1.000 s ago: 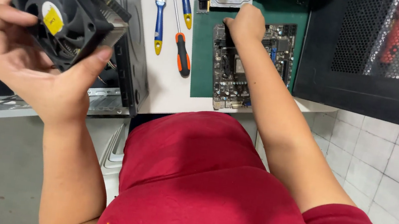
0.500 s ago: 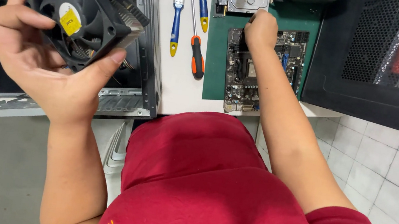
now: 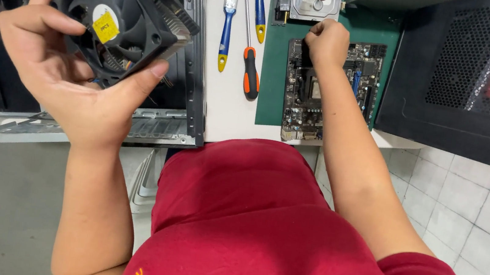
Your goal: Removing a motherboard and CPU fan from a desktop computer case using a screwdriver and then cleaning the interior with a brush.
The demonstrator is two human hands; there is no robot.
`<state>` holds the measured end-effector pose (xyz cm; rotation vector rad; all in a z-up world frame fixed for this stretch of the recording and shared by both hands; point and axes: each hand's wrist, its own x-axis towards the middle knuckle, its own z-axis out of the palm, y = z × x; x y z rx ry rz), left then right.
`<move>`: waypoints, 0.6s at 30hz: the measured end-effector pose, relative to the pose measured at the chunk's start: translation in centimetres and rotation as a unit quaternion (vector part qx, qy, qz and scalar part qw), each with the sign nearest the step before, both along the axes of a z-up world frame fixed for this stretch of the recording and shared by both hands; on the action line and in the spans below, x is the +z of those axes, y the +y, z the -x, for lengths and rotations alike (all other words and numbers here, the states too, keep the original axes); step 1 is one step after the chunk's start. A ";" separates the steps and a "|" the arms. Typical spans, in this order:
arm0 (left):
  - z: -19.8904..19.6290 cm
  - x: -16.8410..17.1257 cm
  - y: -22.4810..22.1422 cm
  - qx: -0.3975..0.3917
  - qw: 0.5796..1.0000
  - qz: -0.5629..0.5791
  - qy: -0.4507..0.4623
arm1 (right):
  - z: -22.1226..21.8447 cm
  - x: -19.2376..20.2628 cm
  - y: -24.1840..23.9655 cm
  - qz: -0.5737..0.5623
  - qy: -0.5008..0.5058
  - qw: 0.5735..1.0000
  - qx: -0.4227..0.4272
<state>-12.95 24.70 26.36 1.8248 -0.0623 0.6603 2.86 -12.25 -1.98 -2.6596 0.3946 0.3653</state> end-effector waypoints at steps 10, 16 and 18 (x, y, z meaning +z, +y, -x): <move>0.3 -0.1 0.3 0.001 1.000 0.024 0.001 | 1.6 2.3 2.6 -0.111 -0.133 0.984 0.036; 0.1 0.0 -0.5 -0.011 1.000 0.025 -0.002 | 2.3 -0.2 7.2 -0.067 -0.111 0.979 0.157; 0.3 0.1 -0.8 -0.006 1.000 0.023 0.017 | 2.3 -1.3 7.3 -0.035 -0.111 0.980 0.161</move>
